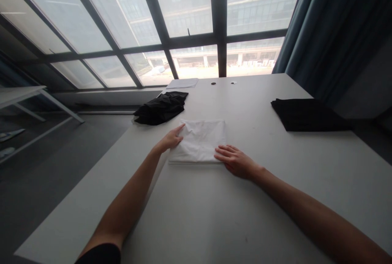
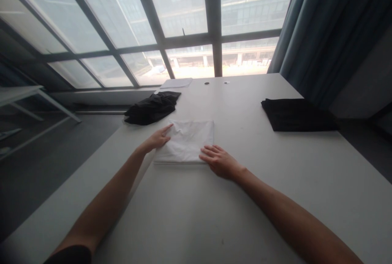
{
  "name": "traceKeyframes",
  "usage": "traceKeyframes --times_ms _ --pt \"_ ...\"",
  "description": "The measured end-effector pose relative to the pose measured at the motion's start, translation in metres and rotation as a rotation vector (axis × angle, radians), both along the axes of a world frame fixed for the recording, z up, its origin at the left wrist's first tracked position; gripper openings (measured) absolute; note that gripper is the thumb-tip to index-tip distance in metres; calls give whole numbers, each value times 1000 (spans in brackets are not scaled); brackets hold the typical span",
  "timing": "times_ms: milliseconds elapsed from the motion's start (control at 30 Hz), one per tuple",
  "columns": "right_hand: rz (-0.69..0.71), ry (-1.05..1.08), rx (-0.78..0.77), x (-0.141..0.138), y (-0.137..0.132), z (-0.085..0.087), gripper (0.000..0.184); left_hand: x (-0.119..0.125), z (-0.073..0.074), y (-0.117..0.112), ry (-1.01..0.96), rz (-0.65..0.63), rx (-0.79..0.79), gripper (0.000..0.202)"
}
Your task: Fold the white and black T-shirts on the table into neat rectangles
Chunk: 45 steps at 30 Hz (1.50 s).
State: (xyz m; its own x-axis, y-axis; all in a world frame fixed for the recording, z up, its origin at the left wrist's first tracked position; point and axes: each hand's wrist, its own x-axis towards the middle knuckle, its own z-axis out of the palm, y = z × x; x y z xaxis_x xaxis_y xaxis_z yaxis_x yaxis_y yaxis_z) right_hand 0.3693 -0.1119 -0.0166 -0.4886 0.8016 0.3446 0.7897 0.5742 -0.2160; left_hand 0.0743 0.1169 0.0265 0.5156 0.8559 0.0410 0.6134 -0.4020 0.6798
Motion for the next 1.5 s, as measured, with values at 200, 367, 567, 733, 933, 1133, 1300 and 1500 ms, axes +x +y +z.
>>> traceKeyframes --times_ms 200,367,567,733,933,1133,1300,1500 --pt "18 10 -17 -2 1 1 46 35 2 -31 114 0 466 53" --pt "41 15 -77 -1 -2 3 47 66 -29 -49 350 -176 420 60" --pt "-107 114 -122 -12 11 10 48 66 -47 -45 429 -180 400 63" --pt "-370 102 -149 -47 67 19 57 65 -43 -48 431 -174 405 62" --pt "-565 61 -240 -58 126 9 65 66 -45 -48 420 -175 407 61" --pt "-731 71 -332 -22 131 -7 70 63 -47 -47 431 -158 378 64" --pt "-752 97 -298 -14 128 -11 70 72 -35 -40 453 -162 272 67" --pt "-756 113 -296 -17 128 -12 69 103 -28 -27 435 -149 384 63"
